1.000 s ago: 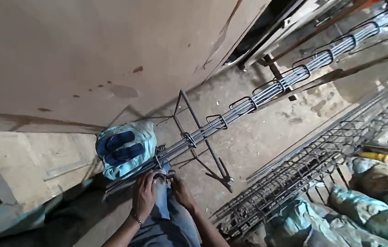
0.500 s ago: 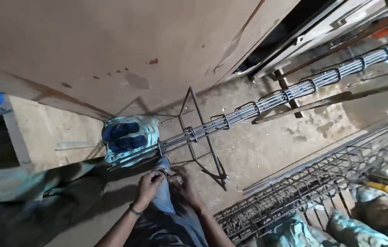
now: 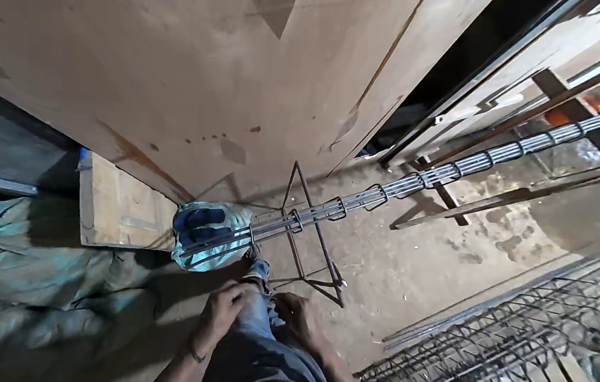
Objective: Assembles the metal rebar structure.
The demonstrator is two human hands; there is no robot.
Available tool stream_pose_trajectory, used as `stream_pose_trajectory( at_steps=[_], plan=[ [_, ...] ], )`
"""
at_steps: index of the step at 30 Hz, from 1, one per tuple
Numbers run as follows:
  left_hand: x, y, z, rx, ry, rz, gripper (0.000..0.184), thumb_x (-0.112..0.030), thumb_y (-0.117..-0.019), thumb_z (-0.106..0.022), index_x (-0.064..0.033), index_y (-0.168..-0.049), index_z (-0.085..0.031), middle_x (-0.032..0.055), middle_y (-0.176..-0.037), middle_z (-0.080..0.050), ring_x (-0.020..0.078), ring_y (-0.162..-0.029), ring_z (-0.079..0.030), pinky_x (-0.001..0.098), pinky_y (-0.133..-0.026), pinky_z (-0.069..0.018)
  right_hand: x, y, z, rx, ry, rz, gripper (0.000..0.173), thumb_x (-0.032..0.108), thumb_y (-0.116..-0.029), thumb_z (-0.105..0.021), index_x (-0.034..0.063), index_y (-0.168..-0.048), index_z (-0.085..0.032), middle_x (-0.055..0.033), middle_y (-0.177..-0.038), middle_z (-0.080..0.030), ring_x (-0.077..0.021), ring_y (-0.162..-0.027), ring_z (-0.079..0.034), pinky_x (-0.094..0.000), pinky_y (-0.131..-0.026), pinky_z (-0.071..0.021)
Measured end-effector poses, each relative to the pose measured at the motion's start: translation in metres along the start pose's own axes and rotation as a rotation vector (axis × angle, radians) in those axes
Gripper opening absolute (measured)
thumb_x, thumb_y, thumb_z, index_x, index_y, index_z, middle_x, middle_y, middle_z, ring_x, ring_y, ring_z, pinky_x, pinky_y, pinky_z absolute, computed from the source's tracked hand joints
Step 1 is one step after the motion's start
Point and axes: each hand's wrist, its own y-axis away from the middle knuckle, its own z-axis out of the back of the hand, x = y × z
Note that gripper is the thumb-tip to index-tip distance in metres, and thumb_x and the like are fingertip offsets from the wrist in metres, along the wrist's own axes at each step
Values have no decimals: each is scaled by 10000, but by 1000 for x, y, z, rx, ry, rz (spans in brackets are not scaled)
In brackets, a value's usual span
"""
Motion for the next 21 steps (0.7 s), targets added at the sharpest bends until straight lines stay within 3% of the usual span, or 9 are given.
stream_pose_trajectory(
  at_steps=[2, 4, 6, 10, 13, 16, 19, 21],
  plan=[
    [11, 7, -6, -12, -199, -239, 238, -256, -970, -681, -117, -1134, -783, 93, -1079, -726, 188, -973, -717, 334, -876, -605, -4, 2, 3, 72, -10, -36, 244, 189, -1031, -569, 35, -1061, -755, -41, -815, -750, -108, -683, -709, -315, -704, -615],
    [20, 6, -13, 5, -267, -375, 206, -210, -1013, -623, -96, -1093, -776, 106, -1151, -726, 204, -1067, -710, 312, -939, -589, -8, 2, 8, 156, -12, -50, 252, 187, -1032, -556, 32, -1053, -754, -52, -817, -749, -124, -701, -718, -337, -723, -618],
    [28, 0, -19, 24, -287, -486, 190, -115, -990, -605, -90, -1063, -779, 99, -1074, -748, 210, -1012, -729, 306, -906, -595, -13, -1, 14, 203, -16, -37, 252, 171, -1024, -554, 22, -1030, -757, -64, -808, -746, -132, -695, -711, -344, -721, -608],
    [32, -12, -17, 279, -5, -298, 178, -123, -969, -646, -90, -1027, -811, 88, -1006, -769, 193, -957, -739, 350, -906, -596, -25, -9, 28, 329, 34, 11, 229, 119, -1016, -568, -7, -1035, -758, -123, -890, -748, -192, -786, -723, -365, -801, -597],
    [42, -25, -16, 373, -14, -299, 189, -103, -974, -622, -100, -1012, -807, 82, -955, -758, 197, -923, -728, 357, -885, -592, -37, -15, 25, 347, 43, -14, 240, 157, -1029, -562, 33, -1040, -767, -83, -883, -754, -153, -776, -720, -347, -793, -601],
    [46, -40, -19, 313, -91, -181, 204, -167, -1004, -618, -94, -1100, -782, 103, -1029, -749, 218, -971, -726, 382, -911, -589, -54, -29, 7, 261, -81, -163, 264, 176, -1041, -539, 49, -1143, -747, -48, -867, -748, -115, -722, -702, -321, -735, -607],
    [54, -62, -22, 83, -217, -34, 328, -207, -1007, -640, -38, -1281, -699, 166, -1264, -695, 297, -1173, -674, 440, -1045, -530, -77, -54, -22, 92, -374, -374, 310, 142, -1054, -521, 53, -1307, -676, -72, -894, -735, -120, -668, -662, -313, -647, -585],
    [65, -78, -28, -86, -362, -5, 292, -158, -1019, -606, -31, -1265, -702, 169, -1268, -693, 325, -1188, -665, 459, -1043, -527, -93, -70, -44, -2, -573, -561, 310, 127, -1057, -524, 41, -1324, -656, -82, -868, -715, -124, -655, -639, -308, -627, -564]
  ],
)
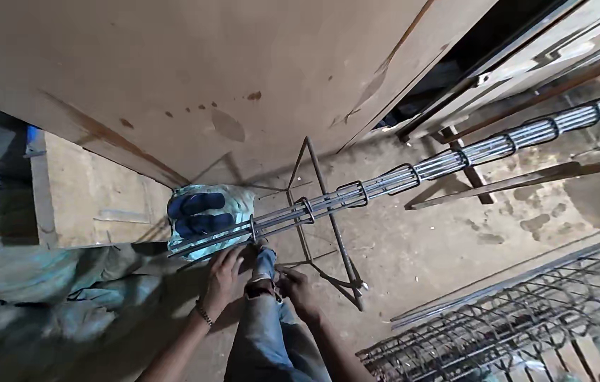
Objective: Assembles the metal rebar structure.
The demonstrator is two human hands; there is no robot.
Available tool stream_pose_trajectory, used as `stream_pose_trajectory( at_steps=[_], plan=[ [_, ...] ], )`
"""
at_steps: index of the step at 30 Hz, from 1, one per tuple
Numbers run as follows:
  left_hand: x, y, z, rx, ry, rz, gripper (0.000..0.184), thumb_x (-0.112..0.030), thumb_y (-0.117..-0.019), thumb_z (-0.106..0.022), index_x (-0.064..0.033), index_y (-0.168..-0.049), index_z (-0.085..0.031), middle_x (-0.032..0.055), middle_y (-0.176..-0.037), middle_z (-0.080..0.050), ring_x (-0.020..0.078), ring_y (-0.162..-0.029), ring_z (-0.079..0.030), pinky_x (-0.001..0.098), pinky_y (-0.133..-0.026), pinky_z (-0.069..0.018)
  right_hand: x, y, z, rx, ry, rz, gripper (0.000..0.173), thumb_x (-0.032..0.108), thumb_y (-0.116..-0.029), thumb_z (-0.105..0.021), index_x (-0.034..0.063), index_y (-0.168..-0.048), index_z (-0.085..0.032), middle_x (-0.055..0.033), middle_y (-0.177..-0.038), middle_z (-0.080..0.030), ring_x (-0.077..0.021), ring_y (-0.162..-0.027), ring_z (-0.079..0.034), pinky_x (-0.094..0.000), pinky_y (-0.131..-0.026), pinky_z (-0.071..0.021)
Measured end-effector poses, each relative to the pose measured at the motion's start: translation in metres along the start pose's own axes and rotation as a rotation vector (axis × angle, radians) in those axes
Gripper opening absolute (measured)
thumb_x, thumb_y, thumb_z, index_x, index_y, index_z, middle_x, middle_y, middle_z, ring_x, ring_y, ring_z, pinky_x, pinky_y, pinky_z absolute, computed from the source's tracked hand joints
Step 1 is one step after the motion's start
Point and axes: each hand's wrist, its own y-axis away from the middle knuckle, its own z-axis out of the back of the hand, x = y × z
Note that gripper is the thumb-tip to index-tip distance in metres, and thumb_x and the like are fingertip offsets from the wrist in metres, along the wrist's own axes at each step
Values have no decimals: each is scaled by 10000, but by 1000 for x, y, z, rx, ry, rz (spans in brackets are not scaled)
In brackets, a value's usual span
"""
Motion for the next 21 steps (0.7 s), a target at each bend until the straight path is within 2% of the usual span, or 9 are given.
stream_pose_trajectory(
  at_steps=[2, 4, 8, 15, 21],
  plan=[
    [5, -10, -11, -53, -119, 33, 274, -157, -1030, -589, -32, -1242, -710, 169, -1240, -706, 338, -1164, -676, 474, -1016, -539, -8, -18, -15, -23, -223, -133, 316, 111, -1059, -510, 29, -1346, -615, -61, -821, -660, -98, -613, -563, -278, -582, -500],
    [4, -18, -20, -75, -201, 42, 261, -165, -1032, -586, -39, -1215, -722, 164, -1192, -724, 341, -1129, -692, 489, -1002, -544, -13, -34, -26, 9, -380, -183, 332, 113, -1062, -495, 36, -1370, -593, -44, -817, -620, -83, -588, -514, -252, -542, -455],
    [-2, -29, -29, -22, -235, 149, 293, -206, -1052, -545, -41, -1212, -728, 155, -1130, -749, 330, -1091, -711, 487, -1012, -535, -18, -51, -41, 107, -632, -228, 329, 127, -1076, -481, 60, -1391, -542, -3, -817, -575, -78, -604, -522, -242, -562, -479],
    [-4, -35, -38, 4, -115, 230, 312, -244, -1040, -568, -24, -1188, -733, 171, -1100, -748, 346, -1088, -698, 542, -1045, -486, -19, -70, -50, 248, -690, -254, 324, 165, -1083, -479, 109, -1398, -531, 11, -809, -553, -88, -618, -526, -260, -573, -484],
    [-4, -40, -42, -29, -28, 319, 300, -263, -1023, -602, -55, -1171, -758, 153, -1078, -760, 333, -1076, -702, 585, -1084, -426, -9, -81, -49, 296, -656, -248, 293, 149, -1076, -496, 95, -1356, -562, 23, -802, -558, -84, -626, -527, -261, -592, -489]
  ],
)
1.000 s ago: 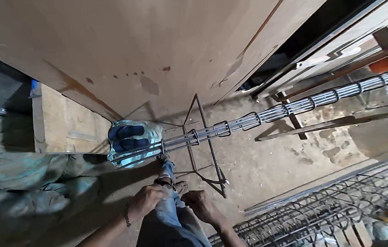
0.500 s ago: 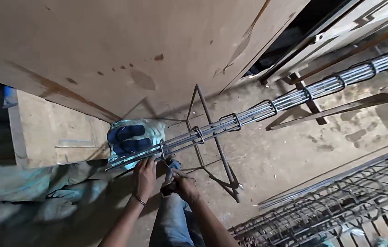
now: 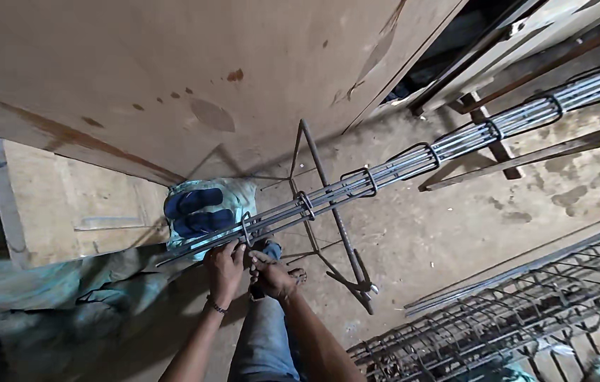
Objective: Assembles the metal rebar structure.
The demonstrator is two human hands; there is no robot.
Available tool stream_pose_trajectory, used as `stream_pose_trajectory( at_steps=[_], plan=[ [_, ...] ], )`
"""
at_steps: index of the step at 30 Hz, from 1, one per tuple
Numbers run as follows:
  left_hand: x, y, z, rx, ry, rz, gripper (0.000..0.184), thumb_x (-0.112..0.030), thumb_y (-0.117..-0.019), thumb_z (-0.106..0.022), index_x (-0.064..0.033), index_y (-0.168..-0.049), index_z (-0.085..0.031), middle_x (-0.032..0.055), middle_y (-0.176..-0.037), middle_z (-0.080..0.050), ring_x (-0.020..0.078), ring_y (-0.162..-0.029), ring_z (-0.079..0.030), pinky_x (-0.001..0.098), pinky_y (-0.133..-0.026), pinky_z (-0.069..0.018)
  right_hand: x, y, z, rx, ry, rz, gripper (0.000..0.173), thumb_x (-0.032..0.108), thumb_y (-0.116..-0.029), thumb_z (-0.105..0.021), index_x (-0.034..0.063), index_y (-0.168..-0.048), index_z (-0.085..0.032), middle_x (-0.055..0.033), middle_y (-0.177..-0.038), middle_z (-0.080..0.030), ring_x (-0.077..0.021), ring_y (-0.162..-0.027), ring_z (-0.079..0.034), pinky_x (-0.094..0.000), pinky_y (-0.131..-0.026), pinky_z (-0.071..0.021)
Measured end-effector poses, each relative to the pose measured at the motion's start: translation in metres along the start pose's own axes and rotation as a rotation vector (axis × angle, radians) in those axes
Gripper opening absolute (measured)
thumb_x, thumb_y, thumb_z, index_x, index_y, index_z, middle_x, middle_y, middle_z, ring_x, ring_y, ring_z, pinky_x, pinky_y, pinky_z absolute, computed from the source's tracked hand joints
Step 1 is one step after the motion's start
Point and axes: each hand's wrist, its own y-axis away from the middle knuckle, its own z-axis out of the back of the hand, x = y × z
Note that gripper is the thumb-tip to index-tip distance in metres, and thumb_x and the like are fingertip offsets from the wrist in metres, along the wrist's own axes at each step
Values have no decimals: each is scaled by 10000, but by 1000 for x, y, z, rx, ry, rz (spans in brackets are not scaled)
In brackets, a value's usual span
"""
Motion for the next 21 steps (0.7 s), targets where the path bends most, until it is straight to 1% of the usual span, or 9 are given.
stream_pose_trajectory(
  at_steps=[4, 8, 11, 13, 15, 18, 21],
  plan=[
    [0, -1, -2, -13, 83, 48, 285, -279, -1001, -644, -75, -1148, -777, 136, -1078, -767, 322, -1073, -704, 602, -1062, -428, 1, -5, 7, 54, 15, 3, 277, 139, -1071, -498, 93, -1335, -568, 24, -801, -568, -84, -632, -535, -260, -593, -488],
    [1, 0, -7, -73, 137, 66, 229, -250, -963, -701, -82, -1087, -795, 128, -1037, -769, 304, -1045, -707, 584, -1035, -453, 3, -8, 0, 17, 34, 26, 295, 141, -1071, -508, 83, -1352, -575, 17, -816, -571, -81, -630, -527, -256, -584, -480],
    [2, 0, -10, -114, 157, 43, 210, -233, -950, -709, -83, -1065, -801, 116, -1025, -769, 287, -1036, -701, 562, -1054, -433, 5, -7, -7, -6, 33, 31, 285, 145, -1071, -510, 75, -1336, -588, 16, -818, -574, -80, -631, -524, -251, -586, -480],
    [6, 1, -13, -135, 149, 2, 215, -240, -955, -695, -86, -1061, -801, 102, -1023, -772, 265, -1023, -709, 524, -1038, -468, 6, -4, -9, -27, 39, 46, 282, 143, -1067, -517, 70, -1327, -599, 14, -815, -576, -81, -625, -518, -256, -588, -479],
    [8, 2, -12, -128, 159, -34, 253, -258, -957, -685, -64, -1083, -788, 116, -1047, -769, 276, -1038, -713, 512, -1016, -502, 7, 1, -10, -48, 60, 52, 301, 155, -1071, -510, 62, -1347, -588, 7, -827, -574, -79, -614, -506, -253, -578, -474],
    [11, 5, -15, -129, 219, -46, 336, -338, -921, -726, -61, -1105, -781, 109, -1070, -768, 250, -1056, -713, 488, -1013, -515, 5, 6, -14, -76, 34, 56, 281, 140, -1070, -514, 52, -1324, -596, -2, -824, -582, -76, -608, -503, -241, -558, -457],
    [8, 5, -18, -169, 274, -29, 301, -302, -895, -760, -64, -1077, -788, 92, -1038, -772, 219, -1025, -718, 457, -997, -525, 4, 7, -18, -89, 11, 58, 268, 132, -1069, -512, 44, -1311, -588, -7, -837, -583, -74, -609, -504, -235, -558, -459]
  ],
)
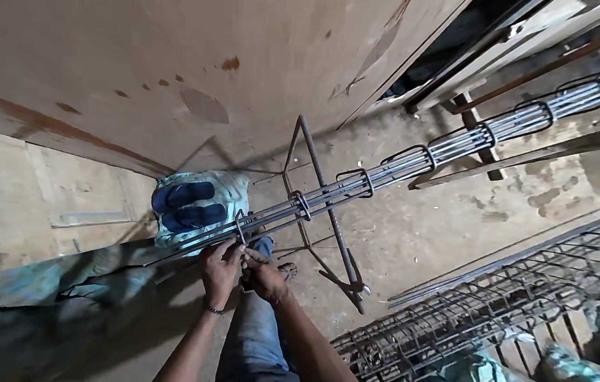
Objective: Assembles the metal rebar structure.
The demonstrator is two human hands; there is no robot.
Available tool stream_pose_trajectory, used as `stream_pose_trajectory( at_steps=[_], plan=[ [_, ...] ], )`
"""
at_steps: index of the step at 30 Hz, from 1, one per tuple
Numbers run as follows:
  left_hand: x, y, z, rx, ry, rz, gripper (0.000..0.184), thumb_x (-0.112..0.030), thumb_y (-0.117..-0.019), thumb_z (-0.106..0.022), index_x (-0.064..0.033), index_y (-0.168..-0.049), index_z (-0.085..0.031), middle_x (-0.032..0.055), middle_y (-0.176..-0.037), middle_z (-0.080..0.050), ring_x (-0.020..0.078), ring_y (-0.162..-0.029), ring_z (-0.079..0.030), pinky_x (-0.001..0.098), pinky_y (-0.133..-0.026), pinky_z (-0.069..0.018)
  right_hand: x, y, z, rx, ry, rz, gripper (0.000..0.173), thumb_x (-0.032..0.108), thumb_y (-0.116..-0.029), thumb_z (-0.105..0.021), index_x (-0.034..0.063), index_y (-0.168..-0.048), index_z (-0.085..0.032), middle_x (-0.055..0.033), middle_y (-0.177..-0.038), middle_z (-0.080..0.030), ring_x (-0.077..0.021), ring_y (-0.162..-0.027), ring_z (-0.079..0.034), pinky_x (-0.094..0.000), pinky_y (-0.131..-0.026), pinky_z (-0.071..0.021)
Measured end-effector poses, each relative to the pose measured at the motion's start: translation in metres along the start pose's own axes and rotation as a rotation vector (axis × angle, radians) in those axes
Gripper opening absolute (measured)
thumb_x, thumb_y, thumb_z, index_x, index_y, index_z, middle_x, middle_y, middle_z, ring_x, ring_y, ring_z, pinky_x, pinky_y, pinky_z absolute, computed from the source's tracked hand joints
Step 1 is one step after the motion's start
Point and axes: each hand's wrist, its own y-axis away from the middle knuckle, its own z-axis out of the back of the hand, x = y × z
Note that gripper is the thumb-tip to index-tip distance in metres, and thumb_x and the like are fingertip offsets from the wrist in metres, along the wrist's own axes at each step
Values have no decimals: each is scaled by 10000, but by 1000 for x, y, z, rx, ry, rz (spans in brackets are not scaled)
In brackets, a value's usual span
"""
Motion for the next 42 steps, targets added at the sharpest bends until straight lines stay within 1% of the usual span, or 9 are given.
stream_pose_trajectory(
  at_steps=[6, 10, 22, 26, 30, 34, 37, 40, 42],
  plan=[
    [-12, 2, -4, -75, 36, 26, 281, -229, -868, -782, -59, -1093, -773, 92, -1077, -764, 209, -1057, -707, 423, -1004, -524, 10, 3, -12, -25, 16, 35, 243, 146, -1072, -515, 36, -1262, -621, -17, -820, -599, -72, -597, -496, -238, -554, -455],
    [-11, 2, -6, -48, 33, 14, 379, -305, -859, -782, -42, -1129, -743, 106, -1091, -753, 219, -1060, -702, 445, -1000, -526, 10, 11, -16, -45, 54, 66, 233, 135, -1066, -518, 33, -1244, -628, -13, -778, -600, -67, -591, -499, -239, -554, -451],
    [-14, 4, -15, -140, -24, -46, 208, -242, -902, -750, -56, -988, -790, 87, -959, -766, 220, -967, -711, 411, -963, -523, 6, 15, -19, -143, 107, 100, 254, 148, -1067, -527, 2, -1232, -654, -41, -780, -621, -77, -579, -520, -241, -544, -470],
    [-12, 3, -14, -127, -25, -91, 177, -213, -913, -740, -48, -956, -788, 84, -951, -770, 207, -945, -723, 396, -933, -550, 17, 33, -22, -145, 336, 179, 225, 158, -1067, -521, -18, -1076, -660, -38, -731, -632, -67, -535, -500, -233, -499, -436],
    [-8, 1, -10, -91, -31, -149, 214, -247, -936, -726, -42, -950, -785, 97, -942, -773, 220, -931, -734, 397, -921, -562, 46, 50, -31, -105, 824, 226, 261, 205, -1035, -580, 3, -1157, -692, -34, -829, -717, -87, -672, -649, -292, -660, -564],
    [-1, -1, -4, -34, -52, -227, 231, -234, -965, -661, -44, -1023, -778, 101, -986, -770, 253, -956, -733, 436, -938, -559, 76, 52, -41, -12, 1167, 235, 290, 234, -1038, -560, 17, -1174, -697, -77, -918, -736, -144, -794, -701, -361, -796, -585],
    [6, 2, 1, 24, -94, -289, 336, -260, -938, -588, -54, -1148, -749, 122, -1078, -753, 297, -1027, -709, 501, -979, -523, 95, 51, -45, -35, 1399, 210, 300, 239, -1073, -480, 31, -1124, -690, -80, -894, -732, -204, -829, -710, -430, -831, -572],
    [4, 5, -6, -36, -124, -273, 401, -388, -932, -662, -38, -1108, -751, 135, -1042, -754, 312, -997, -710, 501, -963, -528, 105, 47, -48, -65, 1483, 244, 311, 249, -1080, -463, 38, -1074, -691, -83, -864, -706, -219, -822, -694, -440, -820, -560],
    [-1, 3, -14, -108, -103, -218, 387, -378, -912, -706, -34, -1081, -759, 130, -1024, -762, 305, -984, -720, 488, -954, -537, 109, 43, -51, -70, 1488, 263, 323, 243, -1081, -449, 33, -1069, -694, -86, -851, -705, -223, -814, -694, -441, -813, -559]
  ],
)
